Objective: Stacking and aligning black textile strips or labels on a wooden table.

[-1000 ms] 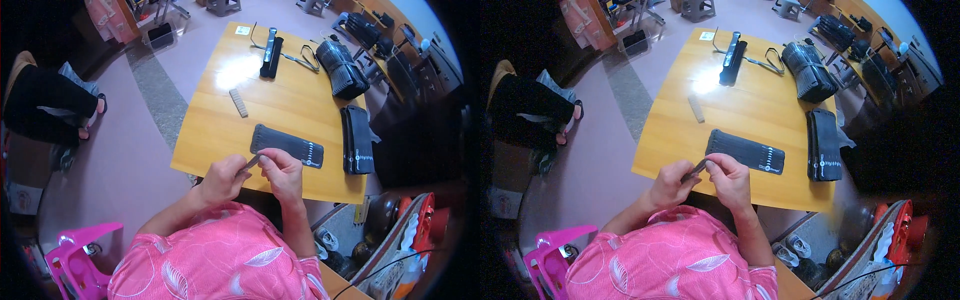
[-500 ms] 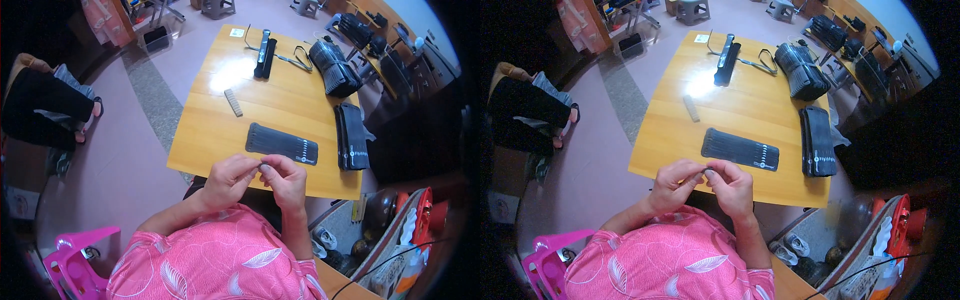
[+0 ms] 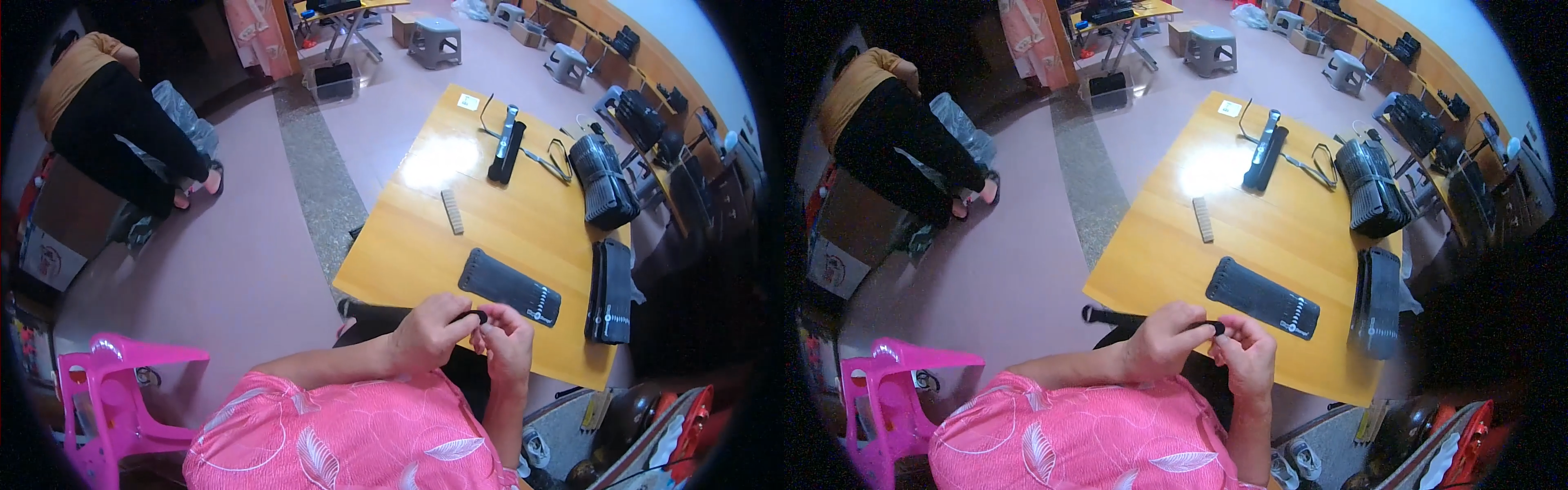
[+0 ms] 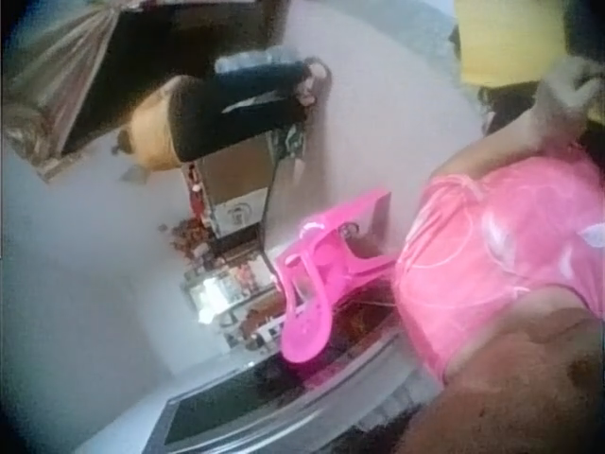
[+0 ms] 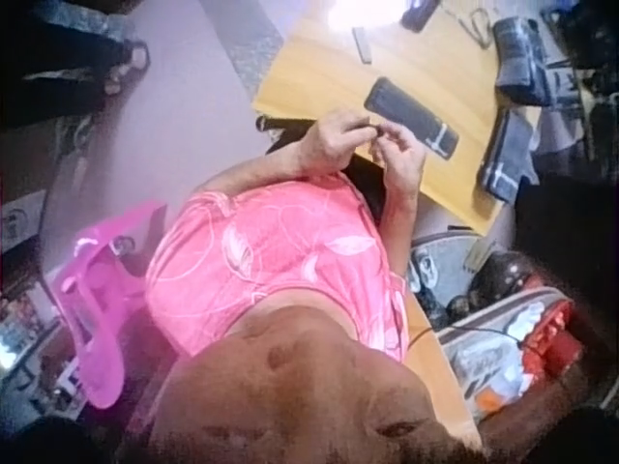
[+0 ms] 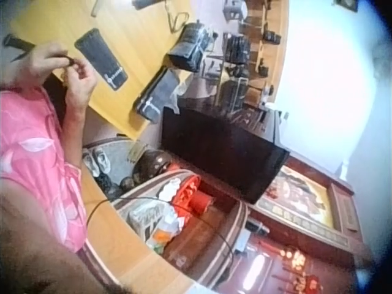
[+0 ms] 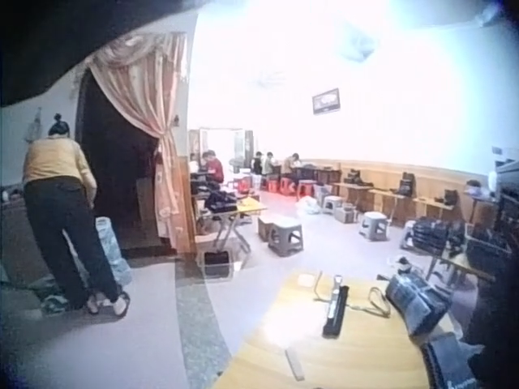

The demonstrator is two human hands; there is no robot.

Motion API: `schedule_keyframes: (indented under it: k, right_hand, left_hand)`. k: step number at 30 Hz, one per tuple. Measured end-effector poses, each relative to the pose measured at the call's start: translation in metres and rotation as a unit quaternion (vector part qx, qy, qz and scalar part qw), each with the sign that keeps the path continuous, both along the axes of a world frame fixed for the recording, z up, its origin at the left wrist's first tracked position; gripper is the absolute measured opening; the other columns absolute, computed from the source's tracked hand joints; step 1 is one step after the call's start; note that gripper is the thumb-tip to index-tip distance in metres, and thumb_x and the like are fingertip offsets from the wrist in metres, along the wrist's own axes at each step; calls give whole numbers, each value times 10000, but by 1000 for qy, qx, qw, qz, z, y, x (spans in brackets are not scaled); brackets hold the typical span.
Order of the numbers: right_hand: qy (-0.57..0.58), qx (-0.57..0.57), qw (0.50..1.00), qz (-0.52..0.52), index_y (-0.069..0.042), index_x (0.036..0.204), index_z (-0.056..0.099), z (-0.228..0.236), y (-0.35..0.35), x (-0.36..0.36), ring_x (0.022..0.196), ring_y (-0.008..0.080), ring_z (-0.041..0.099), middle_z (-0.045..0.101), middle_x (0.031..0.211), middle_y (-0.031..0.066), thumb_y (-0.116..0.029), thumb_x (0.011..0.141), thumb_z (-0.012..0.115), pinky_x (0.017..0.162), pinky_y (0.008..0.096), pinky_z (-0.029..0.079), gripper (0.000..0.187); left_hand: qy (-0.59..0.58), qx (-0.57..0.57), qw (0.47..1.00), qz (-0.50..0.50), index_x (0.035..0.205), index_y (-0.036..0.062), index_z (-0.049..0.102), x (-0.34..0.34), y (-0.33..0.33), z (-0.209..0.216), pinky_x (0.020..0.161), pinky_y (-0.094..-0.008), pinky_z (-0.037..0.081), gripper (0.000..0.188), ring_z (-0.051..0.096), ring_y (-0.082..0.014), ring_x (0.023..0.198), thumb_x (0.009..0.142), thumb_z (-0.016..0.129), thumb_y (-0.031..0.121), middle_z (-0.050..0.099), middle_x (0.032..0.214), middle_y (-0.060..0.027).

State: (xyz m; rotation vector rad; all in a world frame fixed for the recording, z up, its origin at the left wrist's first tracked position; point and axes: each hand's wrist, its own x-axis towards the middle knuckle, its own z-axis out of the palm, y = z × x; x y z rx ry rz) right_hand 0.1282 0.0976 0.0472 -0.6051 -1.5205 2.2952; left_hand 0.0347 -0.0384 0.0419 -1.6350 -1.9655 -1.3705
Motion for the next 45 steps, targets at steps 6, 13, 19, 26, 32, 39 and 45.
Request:
schedule_keyframes:
  k: [6, 13, 19, 26, 32, 39, 45]
  right_hand:
    - [-53, 98, 988, 103, 7, 804, 621, -4, 4, 9, 443, 68, 472, 598, 606, 50, -38, 854, 531, 408, 182, 350, 112]
    - [-80, 272, 953, 105, 3, 687, 602, -5, -2, 22, 498, 92, 523, 581, 562, 28, -4, 772, 578, 464, 244, 399, 89]
    - [-21, 372, 919, 130, 8, 668, 586, 9, -7, 23, 481, 153, 524, 507, 544, 133, -2, 728, 604, 472, 303, 413, 63]
    - [-41, 309, 945, 102, 17, 661, 584, 7, -10, 27, 518, 71, 481, 528, 540, 46, -26, 744, 616, 463, 269, 394, 99]
    - [-79, 214, 972, 64, 6, 658, 598, 0, -11, 24, 536, 65, 496, 579, 585, -10, -75, 774, 617, 483, 238, 395, 143]
    - [-133, 117, 972, 157, 0, 697, 627, 19, -3, 9, 550, 54, 502, 587, 598, 1, -155, 873, 589, 485, 232, 398, 237]
    - [-61, 288, 955, 32, -21, 591, 502, 16, -5, 16, 508, 114, 430, 435, 518, 46, -67, 732, 625, 462, 310, 351, 192]
  left_hand:
    - [-110, 33, 992, -53, 880, -4, 559, 4, 0, -11, 629, -396, 453, 197, 561, -319, 743, 689, 609, -4, 552, 815, -140]
    - [-23, -55, 997, -42, 819, 27, 545, -3, -9, 8, 612, -396, 454, 139, 567, -309, 703, 708, 626, 49, 550, 723, -114]
    - [28, -138, 979, -150, 768, 27, 516, -9, -17, 12, 489, -371, 446, 146, 549, -279, 573, 676, 620, 72, 504, 653, -104]
    - [140, -115, 977, -115, 732, -6, 539, 0, -10, 17, 469, -348, 437, 134, 538, -250, 528, 634, 614, 47, 469, 589, -92]
    - [-92, -3, 990, -105, 719, -3, 562, 4, -1, 0, 439, -361, 415, 141, 502, -252, 469, 584, 602, -5, 474, 565, -97]
    - [-5, -40, 999, -14, 731, 37, 543, 5, -5, 3, 474, -413, 418, 122, 523, -299, 513, 636, 607, -6, 519, 615, -128]
    - [-328, 2, 915, 234, 693, 16, 535, -59, 3, -21, 466, -326, 360, 192, 491, -160, 501, 871, 515, 83, 483, 561, -68]
